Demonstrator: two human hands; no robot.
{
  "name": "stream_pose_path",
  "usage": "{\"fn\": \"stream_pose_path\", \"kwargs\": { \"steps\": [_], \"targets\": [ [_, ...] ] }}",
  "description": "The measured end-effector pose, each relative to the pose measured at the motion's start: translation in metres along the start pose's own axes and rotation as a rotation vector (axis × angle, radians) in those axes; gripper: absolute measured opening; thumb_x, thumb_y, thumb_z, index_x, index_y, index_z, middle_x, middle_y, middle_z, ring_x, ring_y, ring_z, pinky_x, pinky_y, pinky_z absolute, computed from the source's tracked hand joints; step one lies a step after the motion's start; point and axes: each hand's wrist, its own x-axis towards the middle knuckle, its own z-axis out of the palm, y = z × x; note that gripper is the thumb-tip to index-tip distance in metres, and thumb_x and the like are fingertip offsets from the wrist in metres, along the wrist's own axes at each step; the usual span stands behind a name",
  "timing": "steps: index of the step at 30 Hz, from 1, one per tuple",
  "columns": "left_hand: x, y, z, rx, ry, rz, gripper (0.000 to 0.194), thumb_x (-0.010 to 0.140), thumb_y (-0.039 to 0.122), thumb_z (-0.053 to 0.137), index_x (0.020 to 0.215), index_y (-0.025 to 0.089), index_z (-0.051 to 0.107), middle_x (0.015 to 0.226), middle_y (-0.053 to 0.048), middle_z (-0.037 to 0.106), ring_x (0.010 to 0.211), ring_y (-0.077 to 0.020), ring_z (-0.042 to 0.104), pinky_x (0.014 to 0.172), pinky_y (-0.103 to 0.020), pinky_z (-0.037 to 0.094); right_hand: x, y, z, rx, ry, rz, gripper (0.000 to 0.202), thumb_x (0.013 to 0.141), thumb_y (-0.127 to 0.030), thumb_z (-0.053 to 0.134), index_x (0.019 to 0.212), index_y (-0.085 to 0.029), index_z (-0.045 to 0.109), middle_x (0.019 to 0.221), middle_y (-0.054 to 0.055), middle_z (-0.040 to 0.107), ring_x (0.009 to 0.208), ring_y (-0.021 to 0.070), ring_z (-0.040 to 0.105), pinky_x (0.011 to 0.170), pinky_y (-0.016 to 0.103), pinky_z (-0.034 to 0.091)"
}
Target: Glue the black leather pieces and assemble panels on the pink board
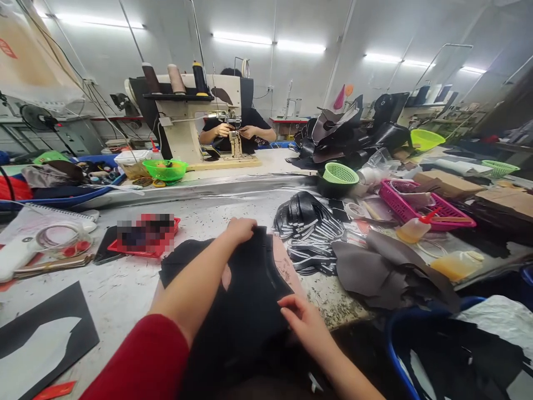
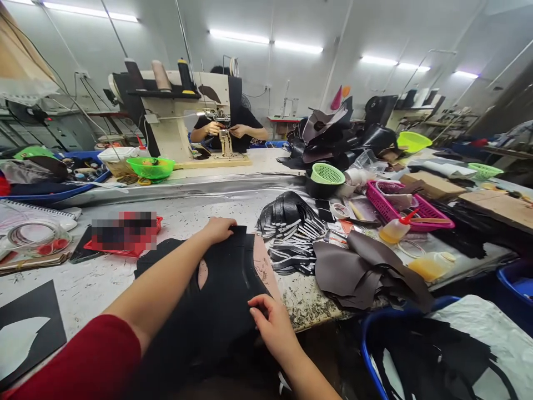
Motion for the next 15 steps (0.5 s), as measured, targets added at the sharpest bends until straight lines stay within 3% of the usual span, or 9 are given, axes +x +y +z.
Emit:
{"fn": "stream_pose_path", "kwargs": {
  "steps": [5,11,15],
  "targets": [
    [0.022,0.019,0.024,-0.002,-0.086,-0.001,0.03,0.086,0.034,0.052,0.108,0.014,0.055,0.108,-0.007,0.058,0.103,-0.0213,0.053,0.096,-0.048,0.034,0.003,0.016,-0.009,-0.28,0.141,-0.1,0.017,0.073,-0.027,0.049,0.083,-0.021,0.062,0.084,0.006,0.067,0.08,0.024,0.061,0.074,0.037,0.046],
    [0.031,0.01,0.032,-0.019,-0.145,-0.027,0.034,0.086,0.036,0.051,0.113,0.015,0.052,0.114,-0.008,0.055,0.107,-0.0225,0.051,0.097,-0.049,0.034,0.008,0.016,-0.016,-0.229,0.085,-0.017,0.016,0.073,-0.029,0.048,0.078,-0.02,0.061,0.073,0.005,0.066,0.066,0.0208,0.061,0.062,0.032,0.046],
    [0.034,0.013,0.031,-0.012,-0.153,-0.03,0.033,0.086,0.034,0.052,0.113,0.015,0.052,0.109,-0.007,0.057,0.103,-0.022,0.053,0.095,-0.049,0.035,0.016,0.016,-0.019,-0.225,0.063,0.039,0.015,0.07,-0.028,0.048,0.076,-0.019,0.059,0.064,0.001,0.06,0.053,0.0161,0.053,0.055,0.029,0.042]
  ]
}}
